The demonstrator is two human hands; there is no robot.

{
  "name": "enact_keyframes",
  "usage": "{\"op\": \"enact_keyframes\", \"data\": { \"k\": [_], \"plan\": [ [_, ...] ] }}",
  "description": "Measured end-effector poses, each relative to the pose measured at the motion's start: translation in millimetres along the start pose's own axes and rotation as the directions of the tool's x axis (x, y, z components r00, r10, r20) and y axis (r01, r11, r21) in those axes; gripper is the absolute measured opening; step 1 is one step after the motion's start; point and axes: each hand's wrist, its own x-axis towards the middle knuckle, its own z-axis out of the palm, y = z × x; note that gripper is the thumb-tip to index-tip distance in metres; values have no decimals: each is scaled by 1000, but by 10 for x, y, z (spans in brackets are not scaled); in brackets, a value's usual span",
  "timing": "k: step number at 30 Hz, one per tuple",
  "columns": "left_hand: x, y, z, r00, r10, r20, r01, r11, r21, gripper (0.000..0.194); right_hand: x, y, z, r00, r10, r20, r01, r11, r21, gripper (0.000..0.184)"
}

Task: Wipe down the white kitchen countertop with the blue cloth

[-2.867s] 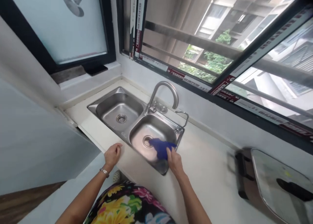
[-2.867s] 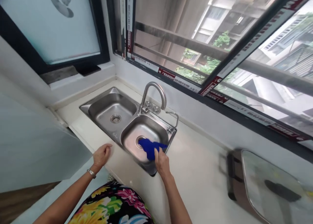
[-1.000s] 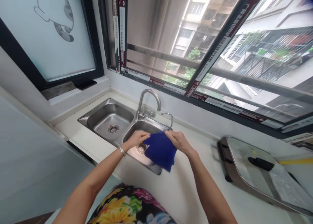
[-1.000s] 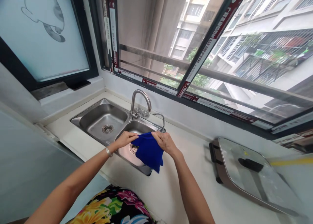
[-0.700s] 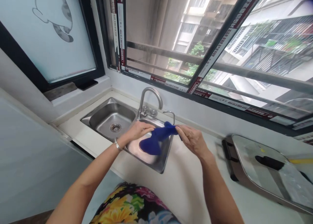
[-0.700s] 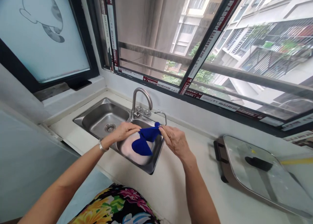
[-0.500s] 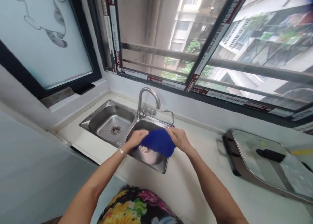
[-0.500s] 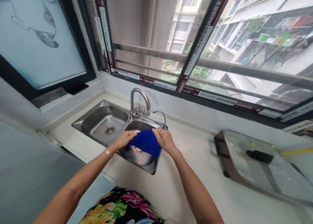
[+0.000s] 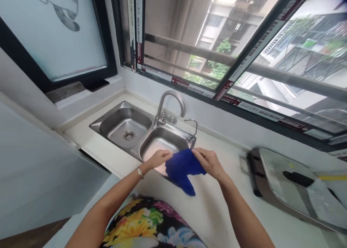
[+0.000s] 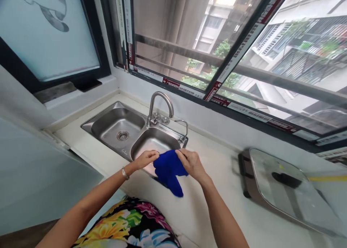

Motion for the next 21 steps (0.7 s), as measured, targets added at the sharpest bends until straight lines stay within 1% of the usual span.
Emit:
{"op": "enact_keyframes", "data": {
  "k": [3,6,8,10,12,13,15,17,19,21],
  "plan": [
    [90,92,102,998,67,-9,-67,997,-34,32,87,-337,-300,998,-2,-69,10,994,110,49],
    [135,102,120,992,117,-57,-116,993,8,26,191,-621,-449,986,18,-167,15,980,197,47],
    [99,21,99,984,90,-154,-84,995,48,21,241,-744,-512,969,13,-245,41,976,214,46],
    [22,-104,65,958,42,-283,-25,998,64,18,285,-831,-583,946,-1,-325,75,974,215,45],
    [-72,-237,33,930,-1,-369,26,998,63,16,329,-895,-661,919,-11,-393,101,973,209,45],
    [-116,-297,21,923,-20,-385,45,997,58,16,351,-916,-698,907,-13,-421,110,972,208,45],
    [-186,-399,-5,923,-56,-380,76,996,37,14,394,-919,-753,885,-11,-465,125,968,216,45],
    [-223,-473,-59,927,-103,-361,110,994,1,13,430,-848,-780,875,13,-484,118,964,239,43],
    [-221,-514,-187,924,-158,-349,152,987,-45,16,458,-688,-794,886,48,-461,77,966,248,45],
    [-182,-511,-422,905,-217,-367,196,976,-94,24,475,-448,-822,926,52,-374,14,985,173,50]
  ]
}}
